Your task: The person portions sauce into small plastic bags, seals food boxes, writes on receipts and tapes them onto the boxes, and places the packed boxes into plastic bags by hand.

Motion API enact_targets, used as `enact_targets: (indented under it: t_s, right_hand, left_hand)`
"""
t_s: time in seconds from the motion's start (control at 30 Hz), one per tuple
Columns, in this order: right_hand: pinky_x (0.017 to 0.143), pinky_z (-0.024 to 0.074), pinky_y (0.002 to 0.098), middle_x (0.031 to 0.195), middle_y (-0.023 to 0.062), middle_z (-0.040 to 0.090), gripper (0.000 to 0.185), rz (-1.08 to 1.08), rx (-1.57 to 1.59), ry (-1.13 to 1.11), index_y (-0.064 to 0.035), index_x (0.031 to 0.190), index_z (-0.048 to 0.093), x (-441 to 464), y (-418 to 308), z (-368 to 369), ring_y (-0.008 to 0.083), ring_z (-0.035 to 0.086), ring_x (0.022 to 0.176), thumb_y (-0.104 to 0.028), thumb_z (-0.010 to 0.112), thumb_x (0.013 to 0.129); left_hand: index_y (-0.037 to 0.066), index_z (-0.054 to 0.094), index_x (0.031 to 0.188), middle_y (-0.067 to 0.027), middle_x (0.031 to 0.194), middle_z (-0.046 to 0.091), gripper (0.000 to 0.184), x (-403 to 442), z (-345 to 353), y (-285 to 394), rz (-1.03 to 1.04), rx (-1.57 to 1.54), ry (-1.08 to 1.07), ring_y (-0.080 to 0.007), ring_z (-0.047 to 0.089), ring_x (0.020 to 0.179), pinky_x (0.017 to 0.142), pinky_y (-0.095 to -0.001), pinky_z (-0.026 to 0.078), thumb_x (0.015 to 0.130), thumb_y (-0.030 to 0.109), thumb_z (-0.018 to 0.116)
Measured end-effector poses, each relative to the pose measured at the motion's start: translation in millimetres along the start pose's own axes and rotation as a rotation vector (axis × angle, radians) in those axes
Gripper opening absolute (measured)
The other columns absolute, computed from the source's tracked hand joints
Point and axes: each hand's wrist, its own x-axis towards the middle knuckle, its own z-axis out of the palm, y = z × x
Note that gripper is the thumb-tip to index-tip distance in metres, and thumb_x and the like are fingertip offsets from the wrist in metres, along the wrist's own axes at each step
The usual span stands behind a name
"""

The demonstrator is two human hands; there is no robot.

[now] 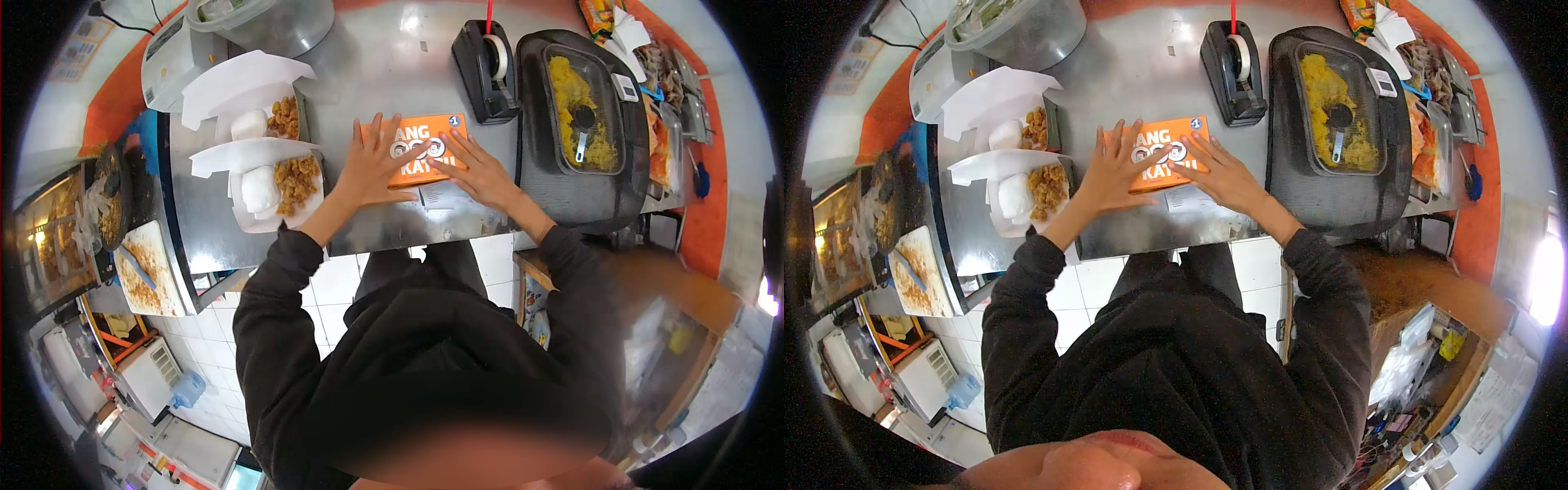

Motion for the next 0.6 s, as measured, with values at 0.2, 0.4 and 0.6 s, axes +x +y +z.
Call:
enact_targets:
  t_s: [0.2,0.4,0.6]
  right_hand:
    - [0.067,0.0438,0.0337,0.082,0.0112,0.057,0.022,0.717,0.249,0.658,-0.0043,0.103,0.067,20,56,-44,0.0223,0.054,0.073,-0.018,0.055,0.092]
    - [0.065,0.0422,0.0269,0.080,0.0048,0.056,0.022,1.050,1.110,0.561,-0.0044,0.098,0.067,11,95,-12,0.0102,0.050,0.072,-0.023,0.057,0.093]
    - [0.064,0.0412,0.0268,0.078,0.0050,0.054,0.021,0.977,1.141,0.955,-0.0023,0.078,0.067,-3,56,8,0.0107,0.049,0.070,-0.020,0.063,0.089]
  left_hand:
    - [0.045,0.030,0.141,-0.0197,0.151,0.014,0.081,-1,12,5,-0.098,-0.137,0.011,-0.0479,0.017,0.134,0.101,-0.0637,0.028,0.071,0.051,0.070]
    - [0.045,0.031,0.141,-0.0198,0.151,0.015,0.079,1,4,3,-0.107,-0.206,-0.014,-0.0492,0.014,0.135,0.102,-0.0629,0.027,0.073,0.044,0.071]
    - [0.040,0.034,0.141,-0.0225,0.149,0.017,0.078,0,4,3,-0.073,-0.140,0.034,-0.0519,0.016,0.133,0.101,-0.0608,0.032,0.073,0.043,0.071]
